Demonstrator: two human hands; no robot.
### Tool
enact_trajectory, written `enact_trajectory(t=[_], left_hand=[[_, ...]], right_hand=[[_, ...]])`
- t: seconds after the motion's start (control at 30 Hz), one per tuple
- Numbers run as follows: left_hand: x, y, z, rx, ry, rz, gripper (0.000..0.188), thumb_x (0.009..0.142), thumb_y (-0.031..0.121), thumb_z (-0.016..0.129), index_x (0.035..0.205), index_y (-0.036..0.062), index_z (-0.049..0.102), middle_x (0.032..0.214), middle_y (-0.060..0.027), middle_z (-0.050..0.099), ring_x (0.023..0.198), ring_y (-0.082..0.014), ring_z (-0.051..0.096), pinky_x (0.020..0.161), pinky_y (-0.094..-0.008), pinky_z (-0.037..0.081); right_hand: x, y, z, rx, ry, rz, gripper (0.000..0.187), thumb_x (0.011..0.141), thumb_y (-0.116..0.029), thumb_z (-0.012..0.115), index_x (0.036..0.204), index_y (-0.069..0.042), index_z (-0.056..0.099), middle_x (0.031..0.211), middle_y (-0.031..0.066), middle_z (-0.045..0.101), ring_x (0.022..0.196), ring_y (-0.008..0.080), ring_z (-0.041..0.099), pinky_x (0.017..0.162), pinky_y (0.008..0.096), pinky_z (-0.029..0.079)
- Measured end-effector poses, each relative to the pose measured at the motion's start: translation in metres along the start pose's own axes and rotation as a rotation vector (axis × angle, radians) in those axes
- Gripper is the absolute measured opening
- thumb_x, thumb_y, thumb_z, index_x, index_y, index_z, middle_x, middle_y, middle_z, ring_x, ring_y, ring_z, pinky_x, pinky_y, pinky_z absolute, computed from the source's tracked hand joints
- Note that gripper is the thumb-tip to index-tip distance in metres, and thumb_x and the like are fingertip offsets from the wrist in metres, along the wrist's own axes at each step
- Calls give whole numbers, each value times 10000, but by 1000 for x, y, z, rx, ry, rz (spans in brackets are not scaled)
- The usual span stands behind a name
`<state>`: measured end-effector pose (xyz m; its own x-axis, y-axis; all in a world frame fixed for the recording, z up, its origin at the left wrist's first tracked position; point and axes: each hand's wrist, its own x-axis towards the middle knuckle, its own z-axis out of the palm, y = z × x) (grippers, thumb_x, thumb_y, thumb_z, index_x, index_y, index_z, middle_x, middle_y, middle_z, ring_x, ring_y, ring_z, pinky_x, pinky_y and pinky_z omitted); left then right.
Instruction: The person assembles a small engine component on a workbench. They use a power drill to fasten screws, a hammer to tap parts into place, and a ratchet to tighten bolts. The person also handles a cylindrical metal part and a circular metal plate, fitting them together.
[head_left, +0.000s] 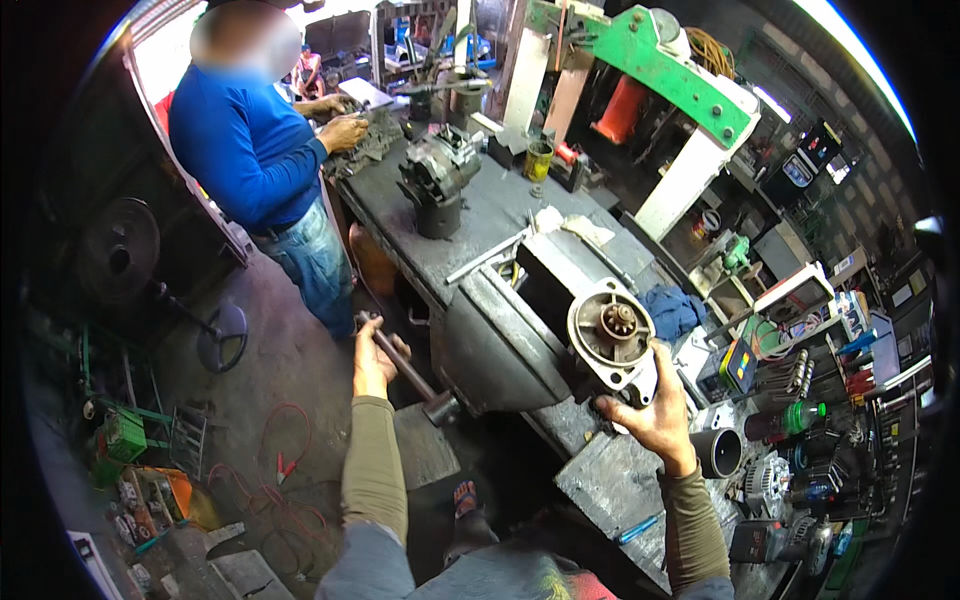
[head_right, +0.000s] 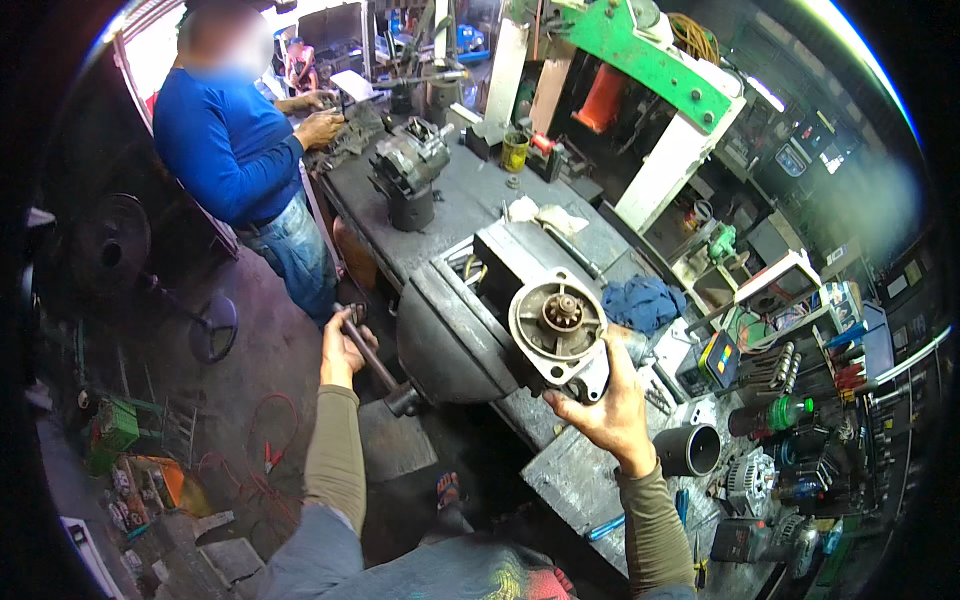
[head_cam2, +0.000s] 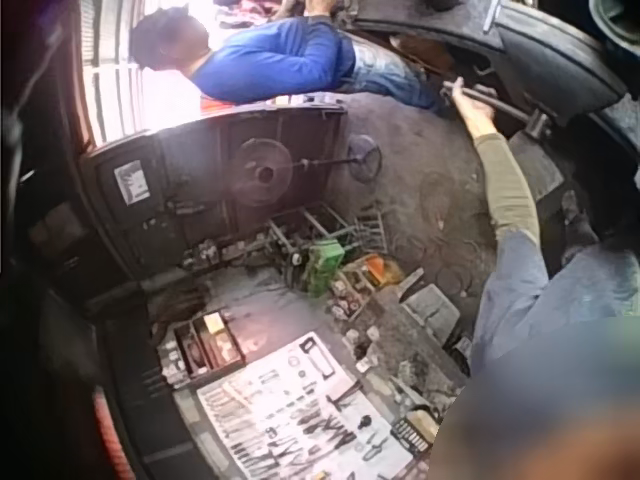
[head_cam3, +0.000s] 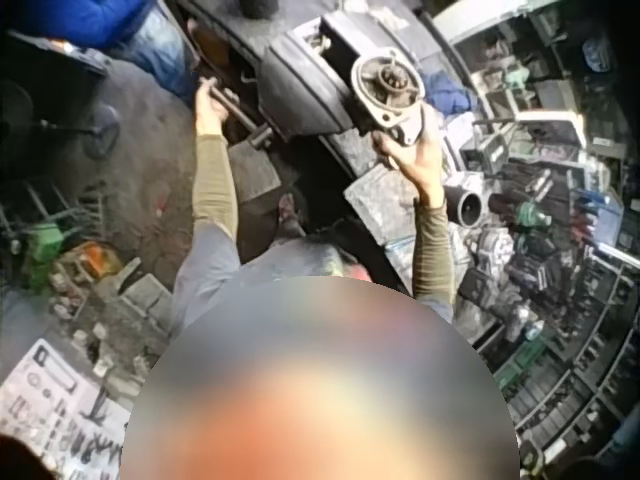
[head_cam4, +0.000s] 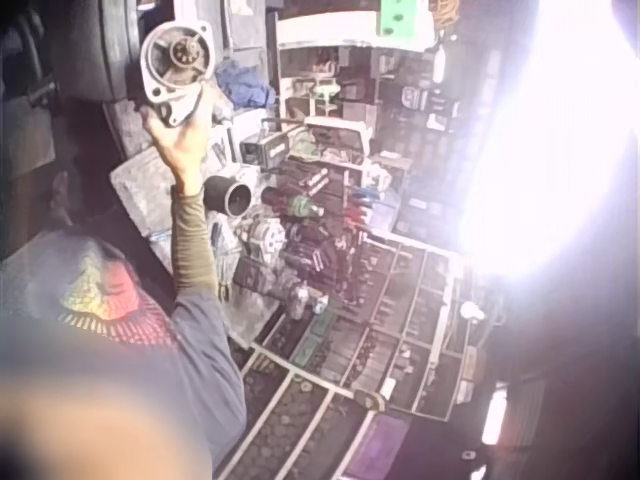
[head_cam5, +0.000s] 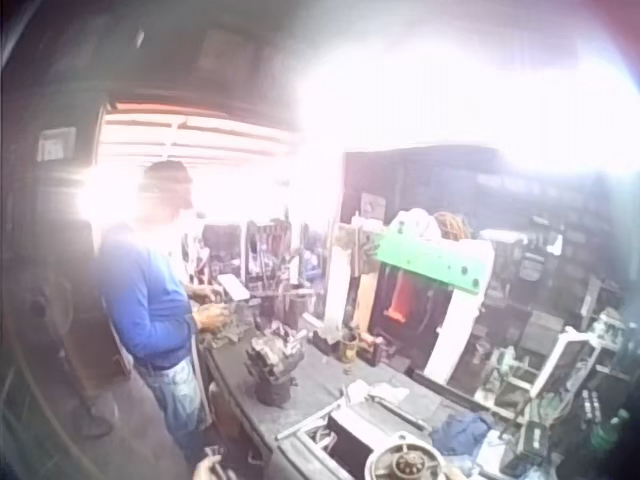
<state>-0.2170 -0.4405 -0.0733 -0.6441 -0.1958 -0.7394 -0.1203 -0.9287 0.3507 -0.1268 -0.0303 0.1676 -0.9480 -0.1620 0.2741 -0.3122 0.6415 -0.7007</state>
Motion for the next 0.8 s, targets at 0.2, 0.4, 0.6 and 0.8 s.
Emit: enact_trajectory(t=[0.2, 0.4, 0.6, 0.8], left_hand=[[2, 18, 17, 251, -221, 239, 264, 989, 347, 717, 895, 148, 570, 636, 50, 463, 519, -100, 453, 509, -312, 411], [12, 12, 11, 466, -1, 206, 234, 994, 330, 711, 913, 139, 602, 641, 40, 447, 495, -126, 432, 491, -335, 422], [8, 9, 26, 467, -101, 147, 247, 983, 311, 717, 858, 147, 579, 634, 34, 457, 498, -116, 411, 488, -319, 394], [-5, 20, 16, 417, -188, 292, 237, 963, 255, 733, 868, 157, 539, 642, 38, 414, 528, -99, 392, 510, -312, 339]], right_hand=[[1, 9, 0, 17, -14, 5, 840, 685, -342, 952, 1347, -24, 545, 1223, 198, 669, 1140, 364, 679, 972, 435, 536], [-2, 12, 0, -49, 29, -94, 868, 661, -317, 957, 1359, -16, 538, 1220, 191, 657, 1134, 369, 677, 975, 442, 539], [-1, 19, 1, 8, 59, -81, 840, 648, -311, 949, 1326, -9, 556, 1161, 190, 662, 1084, 372, 687, 927, 443, 550], [0, 30, 4, 34, 37, -90, 880, 671, -377, 940, 1348, 19, 540, 1189, 208, 622, 1092, 416, 657, 921, 462, 547]])
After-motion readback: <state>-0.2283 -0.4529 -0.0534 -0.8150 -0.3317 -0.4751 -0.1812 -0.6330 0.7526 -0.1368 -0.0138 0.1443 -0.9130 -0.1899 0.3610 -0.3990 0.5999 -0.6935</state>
